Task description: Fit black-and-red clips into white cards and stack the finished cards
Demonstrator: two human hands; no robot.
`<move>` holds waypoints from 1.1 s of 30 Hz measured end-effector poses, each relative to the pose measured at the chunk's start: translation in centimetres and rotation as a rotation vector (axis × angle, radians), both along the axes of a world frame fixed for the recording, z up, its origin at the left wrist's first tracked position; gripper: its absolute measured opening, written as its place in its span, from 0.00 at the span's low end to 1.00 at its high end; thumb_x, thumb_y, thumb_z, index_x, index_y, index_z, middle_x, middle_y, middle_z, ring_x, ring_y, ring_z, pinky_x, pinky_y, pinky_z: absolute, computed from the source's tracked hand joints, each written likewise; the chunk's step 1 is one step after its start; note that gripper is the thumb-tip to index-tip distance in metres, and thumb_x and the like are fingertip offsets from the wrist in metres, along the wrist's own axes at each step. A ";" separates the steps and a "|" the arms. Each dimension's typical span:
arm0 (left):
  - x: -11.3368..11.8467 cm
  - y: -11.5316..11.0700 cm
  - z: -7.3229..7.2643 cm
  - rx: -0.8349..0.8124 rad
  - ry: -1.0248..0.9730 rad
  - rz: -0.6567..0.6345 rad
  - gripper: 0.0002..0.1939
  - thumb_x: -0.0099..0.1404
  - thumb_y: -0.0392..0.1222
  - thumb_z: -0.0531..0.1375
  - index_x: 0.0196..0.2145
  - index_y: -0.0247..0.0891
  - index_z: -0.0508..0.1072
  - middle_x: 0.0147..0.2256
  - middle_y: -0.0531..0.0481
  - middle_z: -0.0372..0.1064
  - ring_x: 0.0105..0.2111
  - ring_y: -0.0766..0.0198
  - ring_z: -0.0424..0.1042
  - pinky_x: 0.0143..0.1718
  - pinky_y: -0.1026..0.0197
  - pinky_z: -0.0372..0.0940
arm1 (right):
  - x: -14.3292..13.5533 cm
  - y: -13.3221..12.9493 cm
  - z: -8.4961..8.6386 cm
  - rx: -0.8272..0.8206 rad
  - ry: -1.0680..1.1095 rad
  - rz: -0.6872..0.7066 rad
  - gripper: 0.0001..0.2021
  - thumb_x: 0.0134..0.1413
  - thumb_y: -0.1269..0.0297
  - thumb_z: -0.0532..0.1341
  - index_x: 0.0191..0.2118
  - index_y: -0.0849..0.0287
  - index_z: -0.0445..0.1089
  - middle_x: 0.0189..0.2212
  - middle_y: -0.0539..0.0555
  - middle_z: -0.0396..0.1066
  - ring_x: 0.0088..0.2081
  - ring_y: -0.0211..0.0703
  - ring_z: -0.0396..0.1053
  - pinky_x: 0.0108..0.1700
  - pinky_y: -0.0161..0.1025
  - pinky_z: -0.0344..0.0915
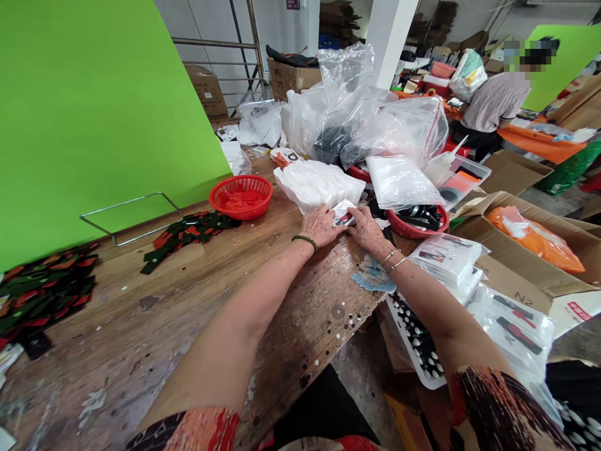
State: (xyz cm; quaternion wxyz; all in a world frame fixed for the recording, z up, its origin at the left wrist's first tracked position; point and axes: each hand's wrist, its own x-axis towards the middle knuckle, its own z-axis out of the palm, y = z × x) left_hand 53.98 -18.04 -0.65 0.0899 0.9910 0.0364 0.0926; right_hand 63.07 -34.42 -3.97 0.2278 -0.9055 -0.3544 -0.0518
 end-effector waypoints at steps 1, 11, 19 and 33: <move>-0.1 -0.1 0.2 0.019 -0.005 -0.003 0.30 0.67 0.64 0.49 0.54 0.40 0.71 0.53 0.42 0.66 0.50 0.50 0.69 0.47 0.52 0.63 | 0.0 0.0 0.0 0.003 0.002 0.001 0.29 0.55 0.67 0.60 0.63 0.60 0.59 0.60 0.65 0.54 0.57 0.55 0.62 0.57 0.49 0.65; 0.4 -0.9 0.6 0.127 -0.052 -0.046 0.29 0.70 0.61 0.47 0.50 0.36 0.73 0.51 0.38 0.68 0.52 0.46 0.65 0.51 0.47 0.57 | -0.7 -0.7 2.1 -0.062 -0.037 -0.043 0.29 0.51 0.75 0.58 0.61 0.68 0.61 0.56 0.66 0.59 0.53 0.50 0.65 0.58 0.42 0.62; 0.3 -1.3 0.6 0.152 -0.063 -0.060 0.26 0.70 0.57 0.47 0.47 0.35 0.75 0.52 0.37 0.68 0.52 0.46 0.63 0.49 0.47 0.58 | -2.2 -3.6 5.3 -0.492 -0.062 -0.202 0.14 0.62 0.72 0.52 0.46 0.66 0.73 0.48 0.68 0.68 0.49 0.55 0.68 0.49 0.45 0.64; 1.3 -1.2 0.4 0.113 -0.029 -0.070 0.24 0.69 0.54 0.50 0.47 0.36 0.76 0.50 0.37 0.69 0.53 0.45 0.62 0.53 0.46 0.57 | -0.9 -1.3 1.1 -0.337 -0.097 0.058 0.14 0.64 0.69 0.51 0.43 0.65 0.74 0.45 0.64 0.73 0.51 0.54 0.65 0.55 0.48 0.57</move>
